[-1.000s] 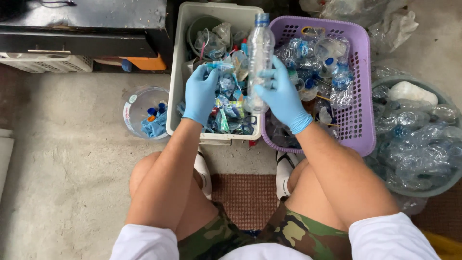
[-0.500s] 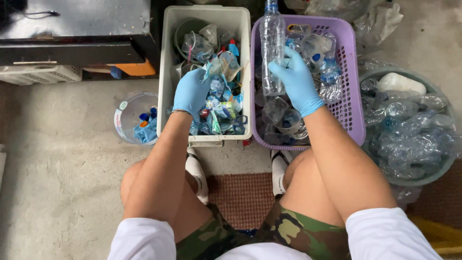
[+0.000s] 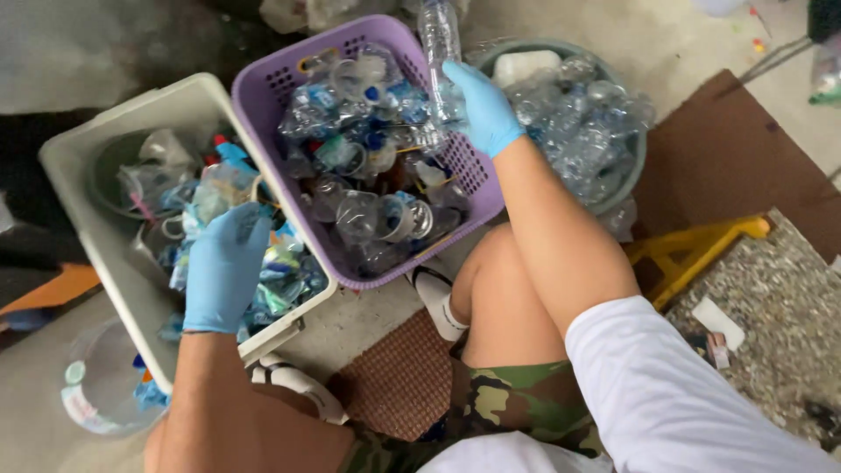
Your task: Sorting plastic bottles by removing caps and labels using scissors for recycling
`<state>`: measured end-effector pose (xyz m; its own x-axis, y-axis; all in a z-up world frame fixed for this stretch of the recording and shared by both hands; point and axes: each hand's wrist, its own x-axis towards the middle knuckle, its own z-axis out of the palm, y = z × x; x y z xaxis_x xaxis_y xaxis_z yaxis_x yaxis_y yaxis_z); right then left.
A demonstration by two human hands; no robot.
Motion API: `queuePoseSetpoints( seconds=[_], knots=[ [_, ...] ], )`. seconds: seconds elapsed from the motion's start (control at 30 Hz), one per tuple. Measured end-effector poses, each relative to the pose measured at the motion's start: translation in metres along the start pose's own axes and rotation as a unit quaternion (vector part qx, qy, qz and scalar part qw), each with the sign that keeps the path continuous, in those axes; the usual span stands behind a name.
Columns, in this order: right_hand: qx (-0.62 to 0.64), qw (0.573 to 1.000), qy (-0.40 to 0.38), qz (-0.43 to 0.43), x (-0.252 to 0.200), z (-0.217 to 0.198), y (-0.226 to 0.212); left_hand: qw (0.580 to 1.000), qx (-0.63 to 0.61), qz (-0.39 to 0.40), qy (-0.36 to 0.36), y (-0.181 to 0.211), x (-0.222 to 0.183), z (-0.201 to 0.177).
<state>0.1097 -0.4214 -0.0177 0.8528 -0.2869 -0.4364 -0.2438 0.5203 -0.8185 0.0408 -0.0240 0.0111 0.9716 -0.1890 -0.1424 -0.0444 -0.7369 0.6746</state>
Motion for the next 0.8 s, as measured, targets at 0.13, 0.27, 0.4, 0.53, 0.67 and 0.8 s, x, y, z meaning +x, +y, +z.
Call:
queuePoseSetpoints(
  seconds=[0.13, 0.27, 0.4, 0.53, 0.67, 0.8],
  knots=[
    [-0.282, 0.931, 0.180, -0.149, 0.014, -0.085, -0.021, 0.998, -0.016, 0.051, 0.021, -0.010, 0.012, 0.017],
    [-0.156, 0.903, 0.323, -0.235, 0.073, -0.204, -0.002, 1.000, -0.025, 0.003, -0.006, 0.002, 0.014, 0.018],
    [-0.247, 0.850, 0.392, -0.250, 0.101, -0.280, 0.020, 1.000, -0.002, 0.021, -0.020, 0.002, 0.020, 0.022],
    [-0.364, 0.832, 0.392, -0.149, 0.082, -0.279, 0.018, 0.997, 0.048, 0.051, -0.030, 0.006, 0.022, 0.027],
    [-0.412, 0.831, 0.366, -0.075, 0.087, -0.282, 0.021, 0.998, 0.030, 0.046, -0.032, 0.007, 0.027, 0.036],
    [-0.392, 0.807, 0.360, -0.258, 0.093, -0.283, 0.022, 0.989, 0.039, 0.143, 0.011, -0.011, 0.033, 0.049]
  ],
)
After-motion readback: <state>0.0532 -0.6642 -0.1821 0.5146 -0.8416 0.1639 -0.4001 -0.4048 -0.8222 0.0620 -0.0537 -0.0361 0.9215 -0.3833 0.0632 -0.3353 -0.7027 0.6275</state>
